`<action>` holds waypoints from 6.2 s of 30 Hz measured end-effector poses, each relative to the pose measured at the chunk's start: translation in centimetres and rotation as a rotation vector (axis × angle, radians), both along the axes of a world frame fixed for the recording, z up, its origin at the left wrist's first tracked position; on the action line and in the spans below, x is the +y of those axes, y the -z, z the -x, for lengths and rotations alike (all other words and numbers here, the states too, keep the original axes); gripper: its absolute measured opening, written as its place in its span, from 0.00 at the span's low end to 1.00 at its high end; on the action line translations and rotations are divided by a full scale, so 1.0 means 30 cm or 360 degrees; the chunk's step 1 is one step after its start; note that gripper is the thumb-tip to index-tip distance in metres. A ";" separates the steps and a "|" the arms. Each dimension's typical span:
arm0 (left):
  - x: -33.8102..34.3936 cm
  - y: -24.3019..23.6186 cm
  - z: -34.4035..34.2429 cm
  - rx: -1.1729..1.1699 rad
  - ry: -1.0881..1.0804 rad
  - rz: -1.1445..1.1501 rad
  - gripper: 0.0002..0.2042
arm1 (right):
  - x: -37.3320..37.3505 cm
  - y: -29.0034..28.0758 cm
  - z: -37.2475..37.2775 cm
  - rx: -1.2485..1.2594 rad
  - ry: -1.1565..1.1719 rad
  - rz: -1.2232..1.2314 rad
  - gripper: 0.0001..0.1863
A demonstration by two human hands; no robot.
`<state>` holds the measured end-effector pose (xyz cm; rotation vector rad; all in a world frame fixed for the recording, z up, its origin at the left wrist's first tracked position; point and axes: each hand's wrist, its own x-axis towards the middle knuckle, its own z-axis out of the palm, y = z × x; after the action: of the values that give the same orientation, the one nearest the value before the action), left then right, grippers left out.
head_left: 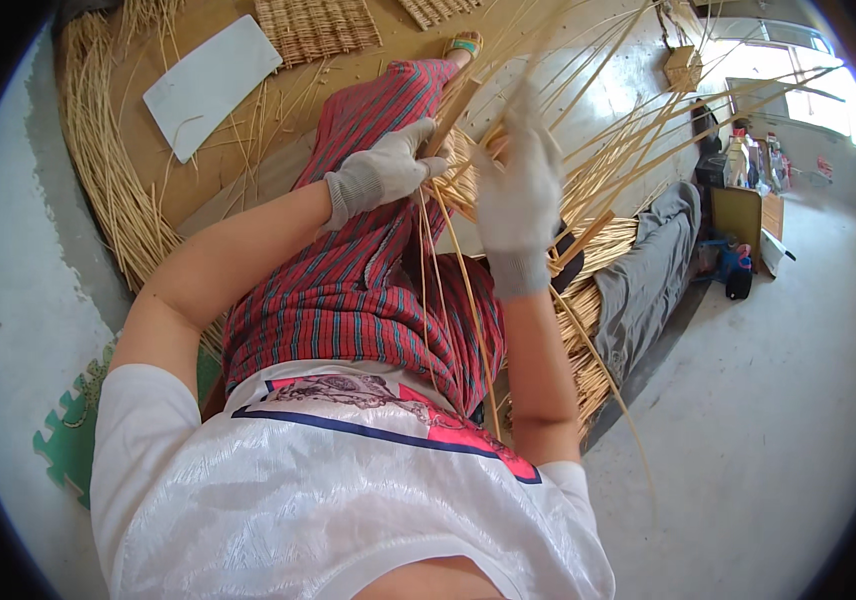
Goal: The person is weaving a wicker basket using long straw-like materials and a wooden frame.
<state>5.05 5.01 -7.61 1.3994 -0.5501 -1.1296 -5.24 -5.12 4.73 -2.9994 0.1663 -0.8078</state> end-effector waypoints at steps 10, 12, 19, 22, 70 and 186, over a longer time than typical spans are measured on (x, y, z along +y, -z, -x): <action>-0.039 -0.076 -0.006 0.0278 -0.0070 -0.0195 0.09 | -0.011 0.243 0.166 0.0503 0.0527 -0.0303 0.32; -0.029 -0.056 -0.018 0.0310 0.0004 -0.0130 0.09 | -0.020 0.222 0.167 0.0986 0.0567 -0.0194 0.32; 0.009 0.002 -0.034 0.0310 0.0074 0.0040 0.13 | 0.039 0.045 0.211 0.0764 -0.0411 -0.0580 0.17; 0.011 -0.045 -0.057 0.0302 0.0133 -0.0067 0.16 | 0.038 0.100 0.264 0.0435 -0.0317 -0.0887 0.14; -0.034 -0.195 0.158 -0.2211 0.0434 -0.0219 0.31 | 0.059 0.196 0.514 -0.0605 0.0596 -0.2182 0.22; -0.095 -0.196 -0.028 -0.1465 -0.0849 0.0553 0.16 | -0.160 0.300 0.419 0.0000 0.0741 -0.0270 0.42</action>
<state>5.89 2.15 -1.75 1.5734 -0.8872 0.0907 -17.82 -9.93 -4.27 -2.8289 0.9088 -0.7705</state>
